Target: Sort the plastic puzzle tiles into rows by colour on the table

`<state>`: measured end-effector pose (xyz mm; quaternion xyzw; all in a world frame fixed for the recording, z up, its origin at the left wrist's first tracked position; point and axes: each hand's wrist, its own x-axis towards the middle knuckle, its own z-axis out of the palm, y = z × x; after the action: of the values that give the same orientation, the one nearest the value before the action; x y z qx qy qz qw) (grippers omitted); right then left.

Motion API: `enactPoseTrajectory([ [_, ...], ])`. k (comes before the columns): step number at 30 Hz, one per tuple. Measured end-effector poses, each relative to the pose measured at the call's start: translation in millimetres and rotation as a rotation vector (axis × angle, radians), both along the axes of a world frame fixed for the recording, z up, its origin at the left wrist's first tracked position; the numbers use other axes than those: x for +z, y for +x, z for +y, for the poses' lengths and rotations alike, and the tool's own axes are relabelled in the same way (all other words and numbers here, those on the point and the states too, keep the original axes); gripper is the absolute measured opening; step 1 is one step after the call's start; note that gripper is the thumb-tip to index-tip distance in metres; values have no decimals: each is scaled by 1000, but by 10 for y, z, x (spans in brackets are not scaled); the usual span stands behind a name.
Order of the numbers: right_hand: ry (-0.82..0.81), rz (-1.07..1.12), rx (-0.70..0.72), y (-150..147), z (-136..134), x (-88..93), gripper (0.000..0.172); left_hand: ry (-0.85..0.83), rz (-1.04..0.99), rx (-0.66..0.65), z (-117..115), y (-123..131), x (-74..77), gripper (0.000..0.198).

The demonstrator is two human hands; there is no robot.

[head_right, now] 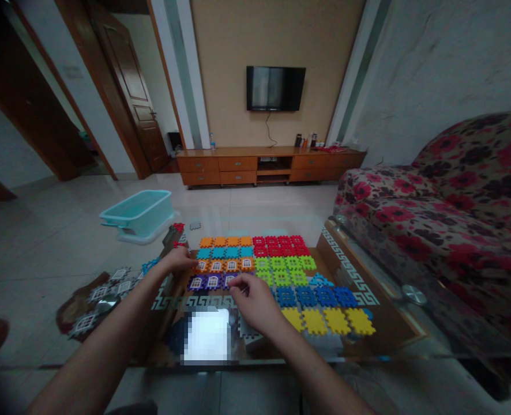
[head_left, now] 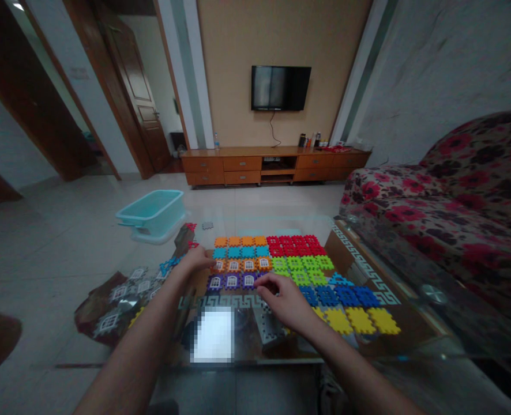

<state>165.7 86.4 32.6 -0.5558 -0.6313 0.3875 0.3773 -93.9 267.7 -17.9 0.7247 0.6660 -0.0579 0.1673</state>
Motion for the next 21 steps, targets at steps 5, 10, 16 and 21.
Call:
enactPoseTrajectory([
  [5, -5, -11, 6, 1, 3, -9, 15, -1, 5, -4, 3, 4, 5, 35],
  [10, -11, -24, 6, 1, 3, 0, 15, -4, 3, -4, -12, 15, 22, 34],
  [16, -3, -23, 11, -1, -1, -8, 15, -1, 5, -4, -22, 16, 38, 36],
  [21, -2, -23, 14, -3, -6, -9, 15, 10, 13, 3, -8, 8, 22, 43],
])
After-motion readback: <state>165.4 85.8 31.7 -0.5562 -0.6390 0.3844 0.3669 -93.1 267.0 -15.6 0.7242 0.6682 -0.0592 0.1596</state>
